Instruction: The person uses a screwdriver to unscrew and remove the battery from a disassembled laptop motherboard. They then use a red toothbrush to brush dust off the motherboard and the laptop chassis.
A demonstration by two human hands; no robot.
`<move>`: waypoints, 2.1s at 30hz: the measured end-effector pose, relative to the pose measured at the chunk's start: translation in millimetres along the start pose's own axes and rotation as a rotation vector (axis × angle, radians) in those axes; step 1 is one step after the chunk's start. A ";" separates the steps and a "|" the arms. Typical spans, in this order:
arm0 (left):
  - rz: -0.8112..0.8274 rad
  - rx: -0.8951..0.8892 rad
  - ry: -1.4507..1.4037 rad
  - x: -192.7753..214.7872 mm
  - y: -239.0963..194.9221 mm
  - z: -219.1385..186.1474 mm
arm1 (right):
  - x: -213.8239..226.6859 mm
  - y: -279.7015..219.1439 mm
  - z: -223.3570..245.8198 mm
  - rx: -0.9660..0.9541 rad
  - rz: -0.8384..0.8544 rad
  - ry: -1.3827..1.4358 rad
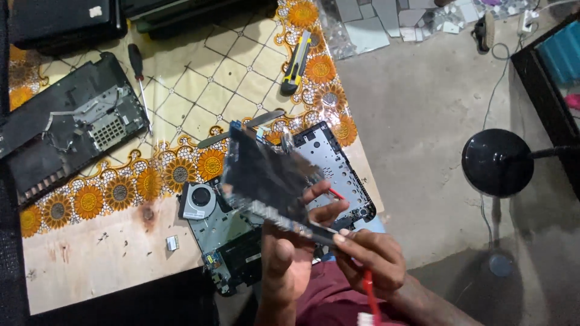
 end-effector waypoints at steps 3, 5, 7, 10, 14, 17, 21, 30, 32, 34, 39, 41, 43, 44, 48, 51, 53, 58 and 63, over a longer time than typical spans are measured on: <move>-0.101 0.067 0.003 13.6 -3.8 0.1 | -3.6 16.8 7.2 0.093 0.002 0.034; -0.168 0.156 -0.046 22.0 -1.2 -1.5 | -1.2 18.2 9.2 0.060 0.102 0.077; -0.256 0.220 -0.094 29.2 -2.9 -5.0 | -0.2 19.1 11.4 0.041 0.213 0.148; -0.314 0.279 -0.045 35.2 0.0 -13.4 | 1.2 25.4 11.3 0.028 0.393 0.201; -0.187 0.226 -0.084 33.7 0.3 -30.8 | 11.7 20.1 8.5 -0.177 0.414 0.317; -0.147 0.204 -0.062 35.2 -0.4 -38.0 | 15.3 11.6 2.0 -0.266 0.347 0.271; -0.074 0.189 -0.068 43.7 -3.6 -36.2 | 13.2 9.9 -2.2 -0.173 0.309 0.252; -0.085 0.129 -0.102 54.5 -16.9 -39.1 | 5.5 4.0 18.1 -0.085 0.322 0.250; -0.063 0.128 -0.090 58.1 -20.1 -35.0 | 6.3 14.0 11.5 -0.084 0.326 0.203; -0.035 0.130 -0.077 56.1 -21.6 -35.2 | 4.6 25.5 10.0 -0.083 0.326 0.152; -0.075 0.237 -0.107 50.0 -34.2 -23.4 | -2.7 45.1 21.6 -0.004 0.422 0.108; -0.103 0.251 -0.140 51.8 -40.7 -24.6 | -9.6 40.2 15.9 -0.020 0.362 0.082; -0.137 0.257 -0.172 51.6 -43.2 -28.3 | -11.3 37.4 4.8 -0.031 0.306 0.063; -0.132 0.218 -0.104 50.3 -43.2 -31.2 | -8.7 36.2 -4.0 -0.105 0.254 0.011; -0.106 0.172 -0.024 50.2 -44.9 -36.8 | -2.8 30.3 -10.7 -0.123 0.247 0.017; -0.142 0.153 -0.155 49.7 -45.8 -29.4 | -11.1 32.0 17.0 -0.026 0.351 0.076; -0.110 0.170 -0.125 50.2 -45.1 -33.2 | -8.3 24.1 17.4 0.015 0.412 0.104; -0.149 0.145 -0.131 50.2 -49.8 -36.3 | -0.3 27.9 -16.2 -0.035 0.288 0.100; -0.135 0.167 -0.116 56.9 -56.2 -35.1 | 28.1 24.6 -55.8 -0.251 0.083 -0.165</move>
Point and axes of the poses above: each hand's wrist, its own y-axis towards the middle knuckle, its own x-axis out of the back of the hand, z = x × y, the point moved 1 cm from there along y, towards the middle knuckle, and after that the axes turned 4 degrees about -y, right-handed, at the moved point
